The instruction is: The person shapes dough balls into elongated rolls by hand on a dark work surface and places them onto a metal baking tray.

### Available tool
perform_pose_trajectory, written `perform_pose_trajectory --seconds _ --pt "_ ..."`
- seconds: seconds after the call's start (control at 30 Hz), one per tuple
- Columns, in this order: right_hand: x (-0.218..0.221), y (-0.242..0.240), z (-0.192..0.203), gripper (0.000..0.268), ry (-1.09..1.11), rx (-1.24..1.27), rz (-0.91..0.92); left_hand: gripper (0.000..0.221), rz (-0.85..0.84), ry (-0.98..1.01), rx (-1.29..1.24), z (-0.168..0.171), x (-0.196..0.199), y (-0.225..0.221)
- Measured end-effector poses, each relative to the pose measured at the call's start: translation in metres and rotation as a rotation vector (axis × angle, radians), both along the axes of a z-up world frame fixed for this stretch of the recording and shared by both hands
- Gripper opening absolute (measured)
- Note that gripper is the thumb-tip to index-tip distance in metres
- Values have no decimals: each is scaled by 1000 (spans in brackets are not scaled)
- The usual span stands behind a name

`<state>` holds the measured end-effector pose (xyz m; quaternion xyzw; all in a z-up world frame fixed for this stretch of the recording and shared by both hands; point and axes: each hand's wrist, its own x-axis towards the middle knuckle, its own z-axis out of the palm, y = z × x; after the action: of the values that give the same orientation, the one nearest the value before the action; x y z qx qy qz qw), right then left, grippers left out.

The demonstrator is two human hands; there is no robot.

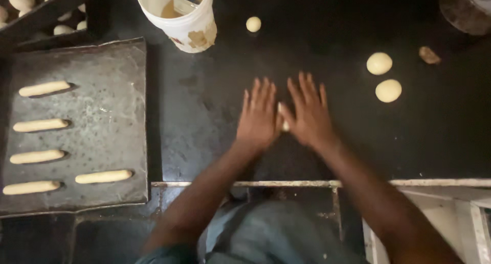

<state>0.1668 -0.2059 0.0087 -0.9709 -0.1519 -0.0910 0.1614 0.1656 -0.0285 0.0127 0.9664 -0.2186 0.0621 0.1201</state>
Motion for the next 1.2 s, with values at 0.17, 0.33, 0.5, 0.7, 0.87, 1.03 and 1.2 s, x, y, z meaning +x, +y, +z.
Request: perform_pose_trajectory --seconds 0.17,0.33,0.5,0.7,0.87,1.03,1.2 --pt "2 -3 -2 67 -11 64 79 67 -47 50 -25 4 4 4" --pt "-96 -10 -7 76 -18 -7 201 73 -232 149 -83 7 -88 26" --pt "6 -7 -8 70 -28 -29 -21 71 17 24 -14 0 3 5" --pt "11 -12 -2 73 -44 -25 8 75 -48 -21 -48 -2 7 9" --pt "-81 -24 -3 73 -60 134 188 82 -238 84 -175 12 -86 31" --pt "-74 -57 -18 53 -19 1165 -49 73 -274 151 -278 27 -81 17" --pt "-87 -69 -41 41 86 1478 -299 31 -273 151 -256 25 -61 -9"
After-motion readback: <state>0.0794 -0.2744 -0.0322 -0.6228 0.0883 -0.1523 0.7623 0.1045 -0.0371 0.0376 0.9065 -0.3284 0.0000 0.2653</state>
